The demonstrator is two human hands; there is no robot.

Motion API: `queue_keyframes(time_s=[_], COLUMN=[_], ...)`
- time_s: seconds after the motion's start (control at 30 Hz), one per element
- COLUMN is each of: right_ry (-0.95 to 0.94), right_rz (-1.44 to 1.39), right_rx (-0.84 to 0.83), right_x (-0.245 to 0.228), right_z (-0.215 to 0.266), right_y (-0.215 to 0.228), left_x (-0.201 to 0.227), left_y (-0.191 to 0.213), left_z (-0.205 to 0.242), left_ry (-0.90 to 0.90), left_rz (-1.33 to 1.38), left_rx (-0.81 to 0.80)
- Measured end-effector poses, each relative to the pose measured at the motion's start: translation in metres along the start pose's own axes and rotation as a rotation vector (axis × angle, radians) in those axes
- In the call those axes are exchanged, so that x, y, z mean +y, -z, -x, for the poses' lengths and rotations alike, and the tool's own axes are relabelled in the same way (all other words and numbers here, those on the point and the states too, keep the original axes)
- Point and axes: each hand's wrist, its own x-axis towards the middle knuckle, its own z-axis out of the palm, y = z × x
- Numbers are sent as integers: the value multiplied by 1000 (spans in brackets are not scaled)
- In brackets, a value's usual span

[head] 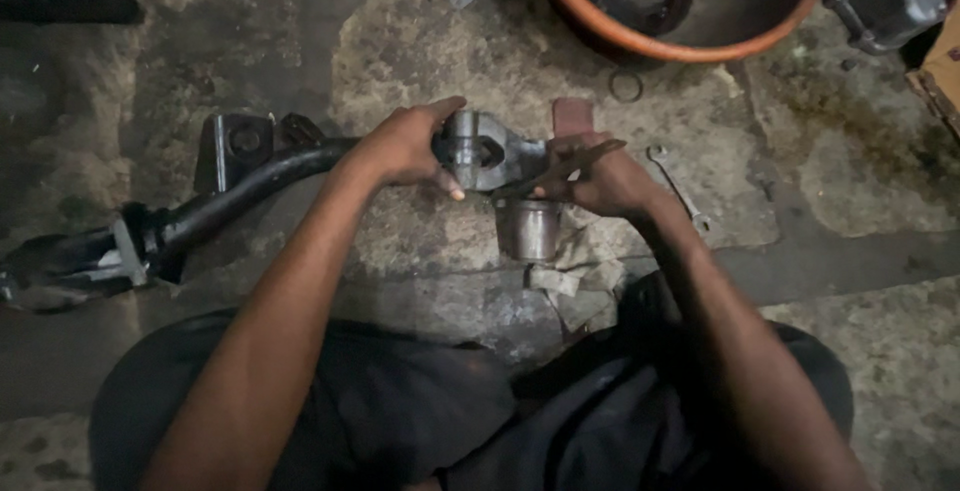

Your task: The person cleans and sands a steering column component by hand and with a small sanding block, then fits a metal bracket onto the joint.

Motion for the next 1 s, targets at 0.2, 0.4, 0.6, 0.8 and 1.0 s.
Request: queue_keyframes(time_s=[0.2, 0.4, 0.6, 0.8, 1.0], right_ry=[21, 191, 212, -172, -202], right_rz=[-233, -49, -133, -634, -911], right_rx=[150, 132, 2, 350, 472], right_x=[10, 6, 13, 46, 73], right_z=[-3, -6, -12, 12, -28], right_y=[-21, -19, -8, 32, -7], left_x=[-7, -6, -16, -26, -29], left_y=[-3, -3, -4, 0, 4], left_z=[-2, -6, -10, -18, -8], left_ry=[-68, -26, -75, 103, 9], left_rz=[-27, -28, -22, -141, -190], left_rx=[32, 2, 16, -51, -90])
